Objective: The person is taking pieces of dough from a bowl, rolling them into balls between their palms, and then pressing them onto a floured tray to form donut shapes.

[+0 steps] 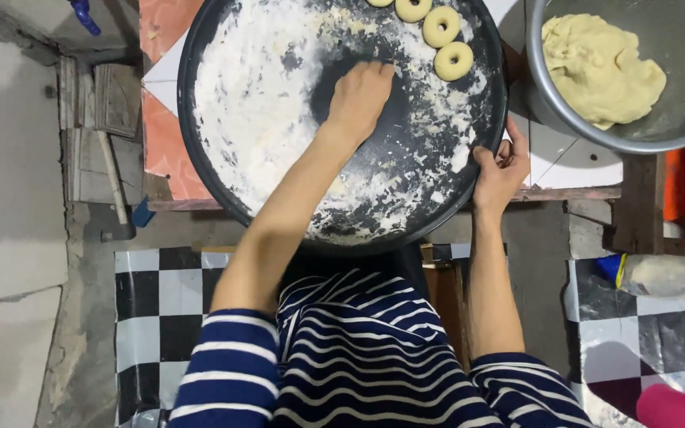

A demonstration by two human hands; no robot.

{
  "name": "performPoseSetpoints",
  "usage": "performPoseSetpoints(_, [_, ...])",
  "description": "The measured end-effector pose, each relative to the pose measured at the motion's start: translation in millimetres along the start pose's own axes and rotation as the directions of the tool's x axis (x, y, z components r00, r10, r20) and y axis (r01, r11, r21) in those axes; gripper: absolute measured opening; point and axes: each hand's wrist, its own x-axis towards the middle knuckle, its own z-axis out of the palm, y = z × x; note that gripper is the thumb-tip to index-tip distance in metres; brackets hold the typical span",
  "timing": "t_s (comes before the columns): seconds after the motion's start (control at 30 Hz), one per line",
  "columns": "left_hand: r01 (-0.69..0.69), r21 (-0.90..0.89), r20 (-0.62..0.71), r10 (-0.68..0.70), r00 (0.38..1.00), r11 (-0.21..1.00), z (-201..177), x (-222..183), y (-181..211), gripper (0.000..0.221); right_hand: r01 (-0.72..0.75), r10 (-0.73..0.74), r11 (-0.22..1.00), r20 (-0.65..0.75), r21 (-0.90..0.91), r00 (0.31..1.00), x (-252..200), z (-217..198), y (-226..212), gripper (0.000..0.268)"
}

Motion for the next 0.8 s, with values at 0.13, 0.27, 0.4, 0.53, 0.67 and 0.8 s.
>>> performPoseSetpoints(0.13, [0.068,-0.256,0.155,-0.029,0.988,0.964,-24.0,-35.7,-11.6,0.037,-0.008,0.008,1.000,0.004,-0.022,1.000,-2.2,-2.5,0.7,0.064])
performPoseSetpoints(0.27, [-0.094,-0.096,0.098,0.103,0.990,0.991,-8.5,-48.6,-19.1,0.044,0.028,-0.027,1.000,0.017,-0.010,0.999,-2.2,-0.9,1.4,0.063])
performPoseSetpoints(0.4, [0.000,-0.157,0.313,0.049,0.949,0.988,-26.3,-34.1,-9.8,0.027,-0.016,0.016,1.000,0.008,0.021,1.000,-2.8,-0.5,-0.4,0.063])
performPoseSetpoints(0.53, [0.296,-0.266,0.476,-0.143,0.868,0.917,-54.3,2.4,-14.0,0.011,-0.013,0.013,1.000,0.004,0.017,1.000,-0.3,-0.1,1.8,0.064])
performPoseSetpoints(0.67, [0.405,-0.232,0.434,-0.279,0.857,0.884,-27.4,40.7,-10.0,0.051,0.005,-0.005,1.000,-0.013,0.012,1.000,0.1,-0.5,5.7,0.061])
performPoseSetpoints(0.8, [0.313,-0.117,0.283,-0.271,0.920,0.942,4.3,56.4,-0.9,0.020,0.019,-0.019,1.000,-0.005,-0.021,1.000,0.8,-0.3,0.4,0.061])
